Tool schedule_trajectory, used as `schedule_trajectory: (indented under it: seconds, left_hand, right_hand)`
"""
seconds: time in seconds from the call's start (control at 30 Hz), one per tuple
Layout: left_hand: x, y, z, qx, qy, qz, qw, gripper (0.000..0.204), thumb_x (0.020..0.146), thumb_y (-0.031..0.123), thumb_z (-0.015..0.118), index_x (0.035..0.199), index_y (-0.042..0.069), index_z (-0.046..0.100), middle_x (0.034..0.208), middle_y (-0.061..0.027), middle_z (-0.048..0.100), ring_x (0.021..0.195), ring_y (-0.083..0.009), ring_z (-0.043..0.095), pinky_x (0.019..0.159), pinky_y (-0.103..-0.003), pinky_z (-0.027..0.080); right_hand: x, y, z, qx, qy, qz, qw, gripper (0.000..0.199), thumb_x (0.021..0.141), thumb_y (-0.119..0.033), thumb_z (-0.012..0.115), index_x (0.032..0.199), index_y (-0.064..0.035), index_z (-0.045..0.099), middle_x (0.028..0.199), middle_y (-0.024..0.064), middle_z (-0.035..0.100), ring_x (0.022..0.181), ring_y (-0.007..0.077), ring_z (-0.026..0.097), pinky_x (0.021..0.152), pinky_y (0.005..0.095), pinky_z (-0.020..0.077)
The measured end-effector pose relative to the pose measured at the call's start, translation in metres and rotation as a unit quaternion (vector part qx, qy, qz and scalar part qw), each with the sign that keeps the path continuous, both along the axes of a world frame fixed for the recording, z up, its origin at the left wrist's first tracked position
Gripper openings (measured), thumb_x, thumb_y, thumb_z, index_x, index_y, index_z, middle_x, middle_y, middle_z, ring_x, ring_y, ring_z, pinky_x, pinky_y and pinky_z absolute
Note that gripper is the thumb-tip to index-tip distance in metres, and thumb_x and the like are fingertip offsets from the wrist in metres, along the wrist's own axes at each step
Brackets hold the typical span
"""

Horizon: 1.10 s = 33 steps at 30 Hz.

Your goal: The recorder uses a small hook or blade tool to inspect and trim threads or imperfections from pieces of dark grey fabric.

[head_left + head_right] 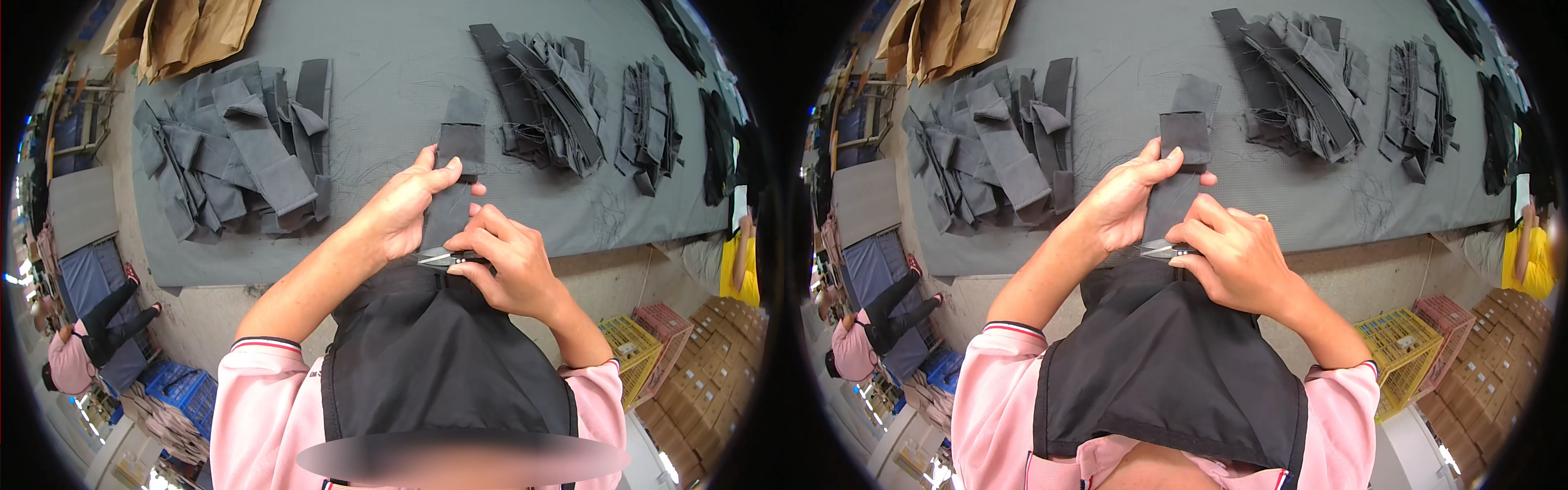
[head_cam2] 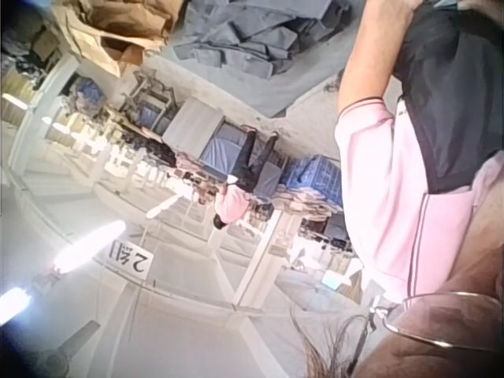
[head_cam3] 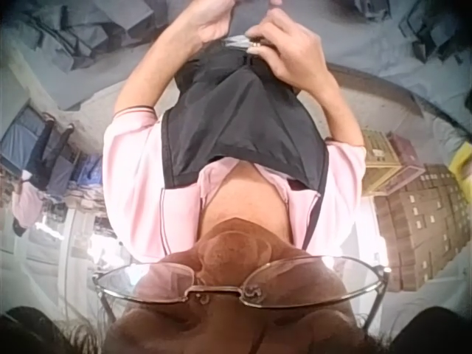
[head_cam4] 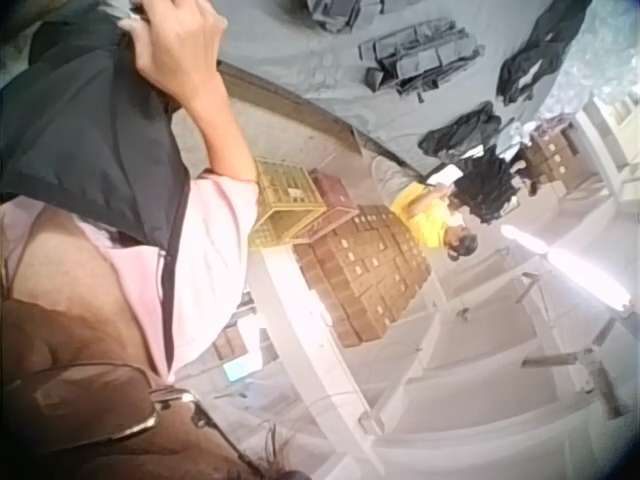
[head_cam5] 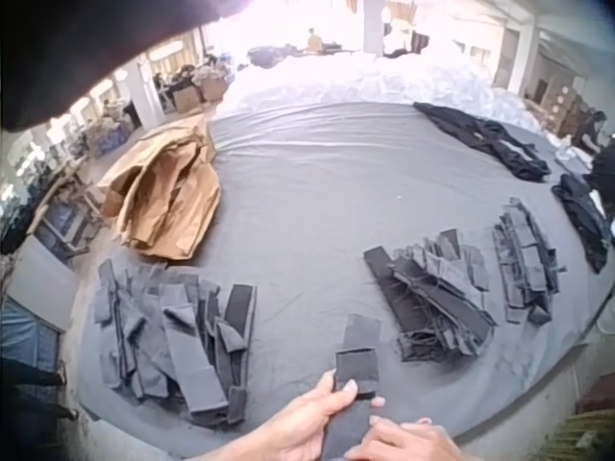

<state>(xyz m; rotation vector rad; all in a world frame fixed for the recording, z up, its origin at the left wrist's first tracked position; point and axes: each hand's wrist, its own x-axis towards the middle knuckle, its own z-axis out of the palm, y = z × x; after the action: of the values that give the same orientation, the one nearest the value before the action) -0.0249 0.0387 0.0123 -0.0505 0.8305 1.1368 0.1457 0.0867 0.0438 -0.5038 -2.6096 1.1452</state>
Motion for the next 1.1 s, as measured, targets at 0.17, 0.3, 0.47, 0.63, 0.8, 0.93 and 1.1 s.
schedule_trajectory:
  seconds: [0.17,0.3,0.47,0.63,0.8,0.93,1.1]
  left_hand:
    - [0.006,-0.001,-0.001,-0.016,0.013,-0.014,1.0,0.042,0.096,0.024,0.05,0.128,0.006,0.029,0.111,-0.0161,0.058,0.098,-0.0229,0.062,0.079,-0.037,0.056]
    - [0.011,0.001,0.012,-0.059,0.049,-0.049,0.996,0.074,0.095,0.025,0.052,0.146,0.005,0.002,0.123,-0.0176,0.051,0.108,-0.0236,0.057,0.086,-0.036,0.053]
    - [0.009,0.001,0.012,-0.022,0.04,-0.082,0.996,0.083,0.095,0.026,0.051,0.145,0.002,-0.011,0.14,-0.0204,0.03,0.125,-0.0253,0.04,0.097,-0.035,0.042]
    - [0.009,0.0,0.001,-0.016,0.037,-0.075,0.996,0.088,0.094,0.026,0.055,0.145,0.002,-0.012,0.138,-0.0188,0.036,0.118,-0.0228,0.048,0.09,-0.033,0.049]
    - [0.009,0.0,0.007,-0.036,0.007,-0.102,0.994,0.083,0.095,0.025,0.051,0.145,0.0,-0.01,0.149,-0.0243,0.011,0.138,-0.0287,0.02,0.107,-0.035,0.031]
    - [0.01,-0.002,0.004,-0.019,0.002,-0.103,0.994,0.083,0.094,0.025,0.051,0.144,0.0,-0.011,0.15,-0.0248,0.009,0.139,-0.0286,0.017,0.108,-0.035,0.029]
    - [0.011,-0.003,0.004,-0.011,-0.008,-0.119,0.993,0.083,0.094,0.024,0.051,0.144,0.0,-0.011,0.15,-0.026,0.008,0.14,-0.0289,0.014,0.109,-0.034,0.028]
  right_hand:
    - [-0.004,0.008,0.011,0.002,-0.041,0.048,0.998,0.026,0.067,-0.011,0.074,0.087,-0.008,0.057,0.085,0.0051,0.05,0.065,0.0264,0.057,0.057,0.0386,0.0452]
    - [-0.01,0.016,0.022,0.022,-0.1,0.105,0.989,0.026,0.067,-0.011,0.074,0.084,-0.0072,0.054,0.086,0.0053,0.048,0.066,0.0291,0.056,0.058,0.0412,0.0447]
    - [-0.014,0.024,0.015,0.025,-0.085,0.149,0.985,0.025,0.066,-0.015,0.074,0.086,-0.0088,0.059,0.082,0.0044,0.049,0.068,0.0263,0.053,0.059,0.0369,0.0433]
    - [-0.01,0.023,0.006,0.008,-0.059,0.148,0.987,0.023,0.069,-0.014,0.073,0.084,-0.01,0.057,0.085,0.0028,0.05,0.062,0.0272,0.052,0.058,0.0369,0.0425]
    - [-0.009,0.021,0.002,-0.048,-0.021,0.12,0.991,0.023,0.069,-0.014,0.073,0.085,-0.01,0.058,0.084,0.0031,0.051,0.064,0.0258,0.053,0.058,0.0375,0.0435]
    - [-0.007,0.019,0.005,-0.021,-0.038,0.123,0.991,0.023,0.069,-0.014,0.073,0.085,-0.0103,0.058,0.083,0.0035,0.051,0.065,0.0256,0.054,0.057,0.0383,0.0439]
    - [-0.007,0.019,0.01,0.039,-0.066,0.132,0.988,0.022,0.066,-0.017,0.075,0.084,-0.0117,0.064,0.079,-0.0006,0.052,0.063,0.021,0.051,0.056,0.0349,0.0415]
